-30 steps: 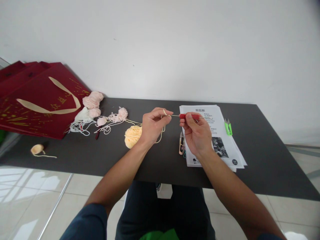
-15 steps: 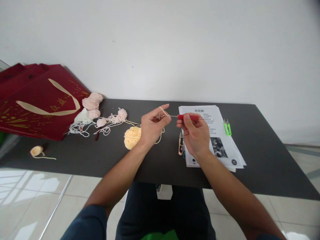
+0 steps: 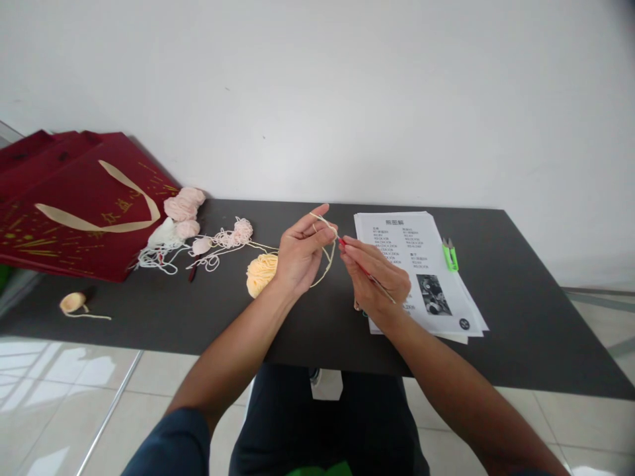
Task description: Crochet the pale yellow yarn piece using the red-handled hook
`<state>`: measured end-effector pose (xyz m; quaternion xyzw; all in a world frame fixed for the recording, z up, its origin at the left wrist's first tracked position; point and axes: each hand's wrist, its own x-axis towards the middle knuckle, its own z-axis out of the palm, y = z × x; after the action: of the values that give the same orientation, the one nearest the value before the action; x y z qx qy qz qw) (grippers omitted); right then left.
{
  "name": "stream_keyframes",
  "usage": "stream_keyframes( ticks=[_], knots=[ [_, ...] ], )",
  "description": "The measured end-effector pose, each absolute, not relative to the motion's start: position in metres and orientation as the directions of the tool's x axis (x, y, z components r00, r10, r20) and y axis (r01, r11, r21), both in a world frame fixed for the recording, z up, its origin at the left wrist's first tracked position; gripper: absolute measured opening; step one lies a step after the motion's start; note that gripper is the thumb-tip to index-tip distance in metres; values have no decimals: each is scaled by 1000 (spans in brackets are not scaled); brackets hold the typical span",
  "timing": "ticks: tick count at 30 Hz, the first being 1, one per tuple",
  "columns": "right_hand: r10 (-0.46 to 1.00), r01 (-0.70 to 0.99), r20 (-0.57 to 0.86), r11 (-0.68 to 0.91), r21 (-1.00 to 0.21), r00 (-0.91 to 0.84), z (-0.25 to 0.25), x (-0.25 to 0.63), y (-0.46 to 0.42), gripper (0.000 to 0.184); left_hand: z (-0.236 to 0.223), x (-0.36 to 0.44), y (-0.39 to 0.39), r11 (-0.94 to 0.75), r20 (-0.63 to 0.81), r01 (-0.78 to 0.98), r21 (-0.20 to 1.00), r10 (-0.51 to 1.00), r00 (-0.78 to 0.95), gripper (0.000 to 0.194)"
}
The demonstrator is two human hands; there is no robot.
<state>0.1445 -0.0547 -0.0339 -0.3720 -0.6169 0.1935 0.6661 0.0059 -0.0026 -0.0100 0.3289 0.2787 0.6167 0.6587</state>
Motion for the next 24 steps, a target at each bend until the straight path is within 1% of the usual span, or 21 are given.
stream_keyframes(
  ticks=[3,7,9,12,16,19,24],
  knots=[
    [774,93,607,601,-794,180,-37,144,-53,30,-10,4,-2,59,31,-657,751,992,125,46],
    [874,-146,441,473,-869,206,-37,142,-48,19,-8,3,-1,91,24,-687,721,988,156,44],
    [908,-255,363,408,-876,208,-33,143,-44,16,-7,3,-1,90,29,-681,726,986,162,43],
    [936,-391,283,345,-853,209,-26,146,-37,13,-7,4,-1,68,49,-657,751,986,158,43],
    [938,-439,257,337,-833,232,-19,150,-32,15,-9,7,-2,26,75,-619,785,988,137,45],
    [929,-445,277,361,-820,245,-19,153,-31,16,-10,8,-2,6,84,-596,803,989,124,44],
    [919,-442,324,393,-807,226,-20,156,-30,12,-10,7,-2,2,76,-573,819,991,112,44]
  ],
)
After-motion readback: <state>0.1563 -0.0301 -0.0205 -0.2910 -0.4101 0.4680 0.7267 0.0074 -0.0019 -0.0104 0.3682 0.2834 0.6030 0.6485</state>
